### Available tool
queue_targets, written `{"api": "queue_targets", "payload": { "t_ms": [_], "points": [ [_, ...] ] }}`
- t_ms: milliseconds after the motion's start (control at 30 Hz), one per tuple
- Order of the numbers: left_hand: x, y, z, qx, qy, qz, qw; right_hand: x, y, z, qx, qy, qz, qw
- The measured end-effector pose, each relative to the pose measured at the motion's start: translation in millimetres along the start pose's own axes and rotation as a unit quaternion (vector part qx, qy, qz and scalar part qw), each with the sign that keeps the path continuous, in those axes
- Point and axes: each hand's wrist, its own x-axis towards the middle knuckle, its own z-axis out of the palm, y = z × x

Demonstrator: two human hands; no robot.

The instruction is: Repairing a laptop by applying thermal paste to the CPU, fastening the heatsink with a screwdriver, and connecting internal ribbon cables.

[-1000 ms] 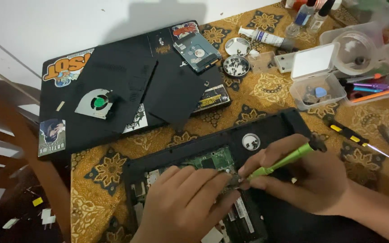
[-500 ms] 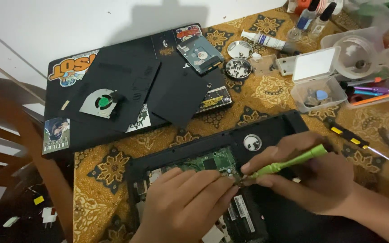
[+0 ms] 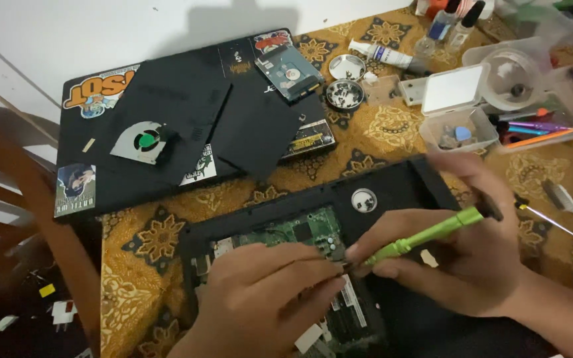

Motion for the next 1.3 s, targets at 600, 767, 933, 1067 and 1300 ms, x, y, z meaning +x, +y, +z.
{"api": "queue_targets", "payload": {
  "t_ms": [600,767,933,1067,1300],
  "points": [
    [7,-9,-33,-0.05,-0.145,-0.142,0.978,15,6,31,0.132,-0.07,-0.065,0.987],
    [3,-20,-26,0.003,-0.237,-0.143,0.961,8,21,32,0.05,-0.187,-0.087,0.977],
    [3,-24,-26,0.009,-0.311,-0.201,0.929,3,24,30,0.058,-0.231,-0.061,0.969],
    [4,-21,-30,0.024,-0.305,-0.162,0.938,11,17,30,0.056,-0.231,-0.077,0.968],
    [-2,-26,-32,-0.024,-0.309,-0.169,0.936,8,20,29,0.037,-0.232,-0.06,0.97]
  ]
}}
